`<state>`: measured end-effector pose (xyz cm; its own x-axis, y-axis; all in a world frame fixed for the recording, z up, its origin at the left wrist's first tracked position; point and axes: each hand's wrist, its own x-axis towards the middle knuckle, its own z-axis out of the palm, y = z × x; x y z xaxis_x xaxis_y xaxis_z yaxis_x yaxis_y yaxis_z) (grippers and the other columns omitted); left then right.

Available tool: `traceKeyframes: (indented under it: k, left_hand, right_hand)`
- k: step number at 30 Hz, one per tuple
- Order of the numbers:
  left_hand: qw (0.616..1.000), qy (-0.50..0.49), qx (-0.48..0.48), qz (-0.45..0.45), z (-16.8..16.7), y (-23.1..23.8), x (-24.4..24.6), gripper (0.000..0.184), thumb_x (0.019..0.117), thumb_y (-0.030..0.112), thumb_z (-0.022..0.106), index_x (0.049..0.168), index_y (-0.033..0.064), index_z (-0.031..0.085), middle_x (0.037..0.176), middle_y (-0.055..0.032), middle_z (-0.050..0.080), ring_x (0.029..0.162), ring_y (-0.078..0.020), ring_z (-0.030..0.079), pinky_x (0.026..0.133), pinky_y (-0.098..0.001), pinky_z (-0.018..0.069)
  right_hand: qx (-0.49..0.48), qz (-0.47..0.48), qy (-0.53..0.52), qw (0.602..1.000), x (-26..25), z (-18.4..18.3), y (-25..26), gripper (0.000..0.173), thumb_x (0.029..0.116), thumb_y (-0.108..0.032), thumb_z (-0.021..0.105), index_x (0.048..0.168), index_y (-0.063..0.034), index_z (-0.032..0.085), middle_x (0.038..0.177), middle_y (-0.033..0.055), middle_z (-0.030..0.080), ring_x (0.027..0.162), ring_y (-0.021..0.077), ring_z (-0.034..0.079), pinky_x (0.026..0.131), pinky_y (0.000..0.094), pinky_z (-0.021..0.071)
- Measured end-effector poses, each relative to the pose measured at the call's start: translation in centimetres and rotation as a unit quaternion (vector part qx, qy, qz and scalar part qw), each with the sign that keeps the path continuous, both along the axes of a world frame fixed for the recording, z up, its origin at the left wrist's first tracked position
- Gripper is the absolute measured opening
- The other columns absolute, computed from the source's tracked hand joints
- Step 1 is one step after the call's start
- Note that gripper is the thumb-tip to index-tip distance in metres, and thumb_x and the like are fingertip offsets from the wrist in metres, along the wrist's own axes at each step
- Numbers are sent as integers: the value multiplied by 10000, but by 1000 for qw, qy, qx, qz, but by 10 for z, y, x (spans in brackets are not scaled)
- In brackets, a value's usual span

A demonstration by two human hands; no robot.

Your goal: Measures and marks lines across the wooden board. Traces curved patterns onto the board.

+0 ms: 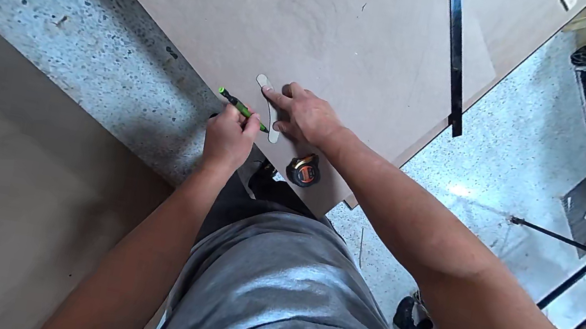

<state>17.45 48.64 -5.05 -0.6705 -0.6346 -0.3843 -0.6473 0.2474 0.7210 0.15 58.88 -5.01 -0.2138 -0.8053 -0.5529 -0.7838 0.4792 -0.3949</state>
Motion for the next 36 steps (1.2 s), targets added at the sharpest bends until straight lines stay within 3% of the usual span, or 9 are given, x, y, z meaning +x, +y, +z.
traceKeyframes:
  k: [6, 17, 25, 36]
  left_hand:
    - [999, 26, -21, -10, -7, -22, -26, 303, 1047, 299, 588, 1157, 28, 663, 907, -113, 736, 823, -208, 738, 809, -449, 612]
    - [991, 117, -18, 64, -23, -53, -38, 276, 1051, 299, 589, 1161, 55, 656, 902, -32, 742, 800, -70, 735, 784, -292, 631]
    - [985, 134, 7, 106, -28, -57, -39, 296, 1067, 301, 564, 1190, 37, 616, 915, -26, 750, 809, -77, 744, 792, -287, 634]
    - [985, 138, 47, 89, -26, -66, -48, 268, 1065, 266, 569, 1180, 30, 626, 939, -38, 754, 840, -81, 746, 826, -290, 629]
  right_hand:
    - [-4, 0, 1, 1000, 0, -2, 1, 739, 933, -445, 722, 1589, -375, 389, 1422, 128, 537, 1193, 340, 608, 893, 519, 571]
    - [2, 1, 2, 1000, 1, -1, 0, 745, 945, -444, 712, 1601, -373, 366, 1438, 130, 528, 1206, 341, 603, 899, 514, 572]
    - [6, -1, 2, 1000, 1, 1, 0, 746, 947, -443, 711, 1603, -381, 359, 1446, 136, 522, 1203, 346, 605, 891, 519, 573]
    - [6, -3, -3, 1000, 1, 3, 0, 741, 949, -443, 709, 1601, -383, 361, 1446, 136, 523, 1216, 348, 599, 907, 519, 567]
